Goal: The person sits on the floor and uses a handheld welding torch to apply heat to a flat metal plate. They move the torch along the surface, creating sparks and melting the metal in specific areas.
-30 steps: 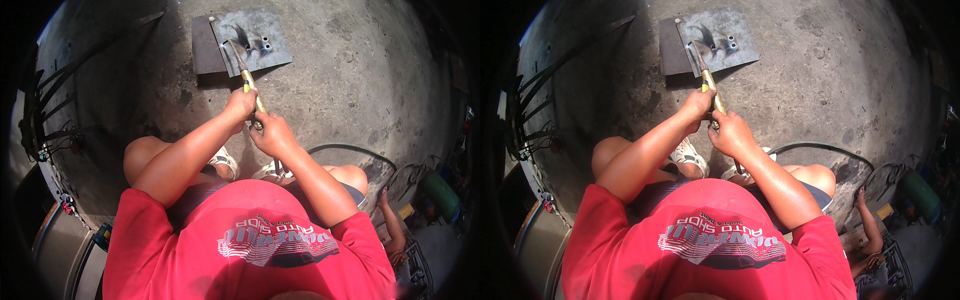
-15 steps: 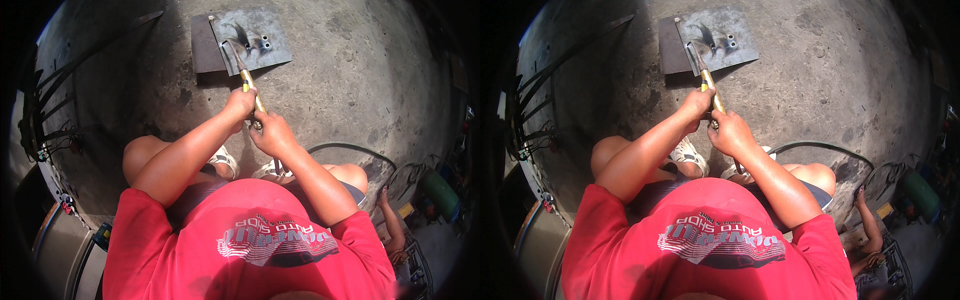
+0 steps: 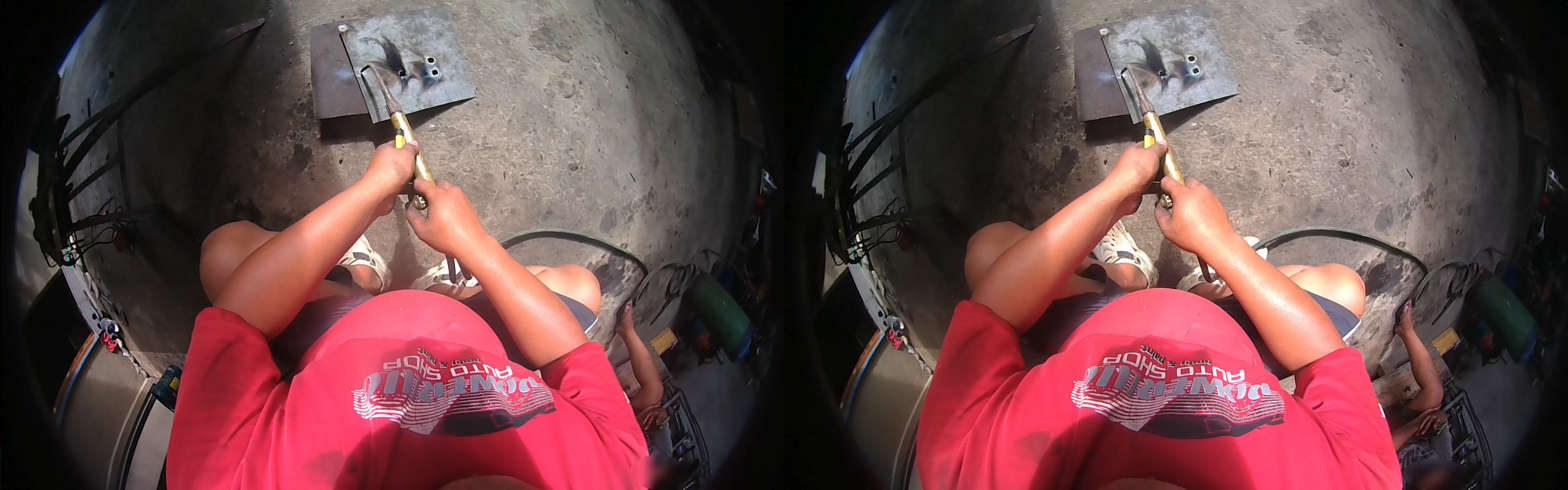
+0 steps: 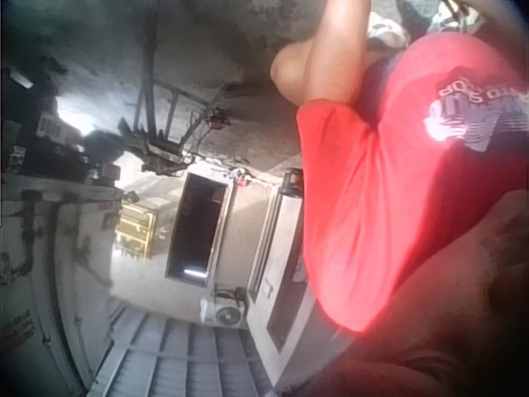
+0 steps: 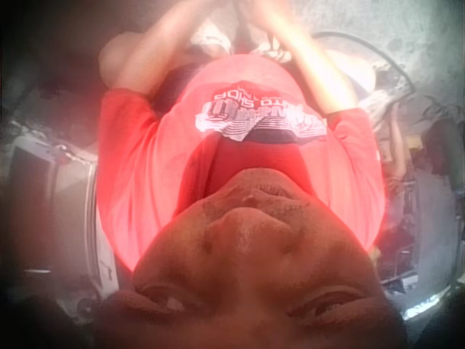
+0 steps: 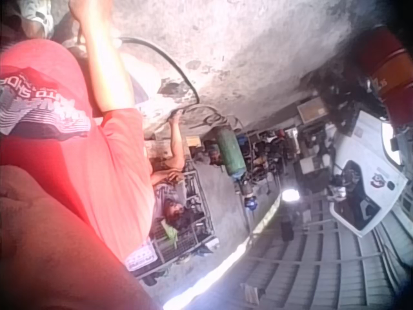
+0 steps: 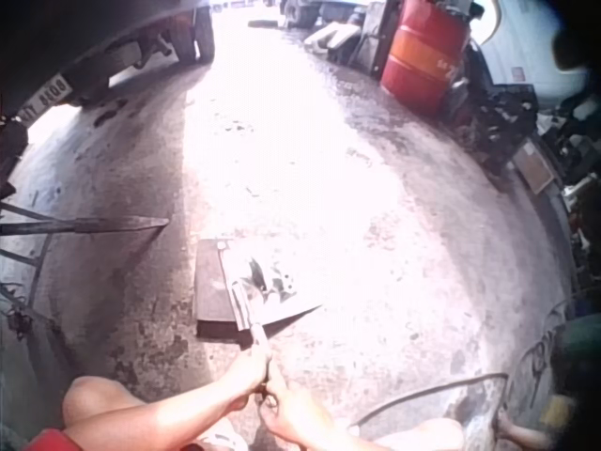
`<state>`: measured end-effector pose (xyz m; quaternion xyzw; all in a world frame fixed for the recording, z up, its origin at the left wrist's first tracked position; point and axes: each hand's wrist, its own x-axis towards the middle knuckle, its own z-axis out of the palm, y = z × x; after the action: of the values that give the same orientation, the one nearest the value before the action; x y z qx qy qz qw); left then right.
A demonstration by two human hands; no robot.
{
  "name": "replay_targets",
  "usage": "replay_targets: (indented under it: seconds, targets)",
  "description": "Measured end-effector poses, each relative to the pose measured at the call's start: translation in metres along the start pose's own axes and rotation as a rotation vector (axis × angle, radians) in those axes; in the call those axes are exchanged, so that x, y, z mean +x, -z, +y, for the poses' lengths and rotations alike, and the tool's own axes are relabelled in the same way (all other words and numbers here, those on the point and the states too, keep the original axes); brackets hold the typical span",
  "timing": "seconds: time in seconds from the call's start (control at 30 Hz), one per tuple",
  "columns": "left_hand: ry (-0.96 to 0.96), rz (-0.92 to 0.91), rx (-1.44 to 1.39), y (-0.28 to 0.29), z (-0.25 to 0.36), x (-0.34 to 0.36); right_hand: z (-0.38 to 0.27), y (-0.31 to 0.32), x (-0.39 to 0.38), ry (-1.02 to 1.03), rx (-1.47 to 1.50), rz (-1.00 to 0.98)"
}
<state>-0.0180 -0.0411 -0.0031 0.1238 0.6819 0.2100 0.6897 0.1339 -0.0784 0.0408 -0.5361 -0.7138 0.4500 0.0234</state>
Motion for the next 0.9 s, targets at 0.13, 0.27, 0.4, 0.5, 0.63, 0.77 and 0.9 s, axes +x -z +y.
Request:
replay_targets:
  seconds: [0.13, 0.27, 0.4, 0.5, 0.63, 0.77, 0.9]
  targets:
    - [-0.002, 0.001, -0.016, -0.001, 0.0019, -0.0032, -0.0002, -0.0004, 0.0, 0.002, 0.0, 0.008]
    - [-0.002, 0.008, -0.002, -0.0001, -0.0008, 0.0009, -0.0006, -0.0007, -0.0001, 0.008, 0.001, 0.013]
    - [-0.001, -0.001, -0.013, 0.0008, -0.0013, 0.0026, 0.0011, -0.0032, 0.0003, 0.003, -0.002, 0.02]
    - [-0.009, -0.002, 0.005, 0.0016, -0.0031, 0.0045, 0.0015, -0.0039, 0.001, -0.01, -0.004, 0.01]
    - [0.017, 0.013, -0.019, 0.0004, -0.0003, 0.0004, 0.0017, -0.0039, 0.001, -0.016, -0.002, 0.004]
    - [-0.002, 0.005, -0.005, 0.0018, -0.0006, 0.0007, -0.0006, -0.0026, 0.0005, -0.025, -0.004, -0.002]
    - [-0.007, -0.024, -0.012, 0.0024, 0.0005, -0.0017, 0.0013, -0.0031, 0.0006, -0.015, 0.004, 0.004]
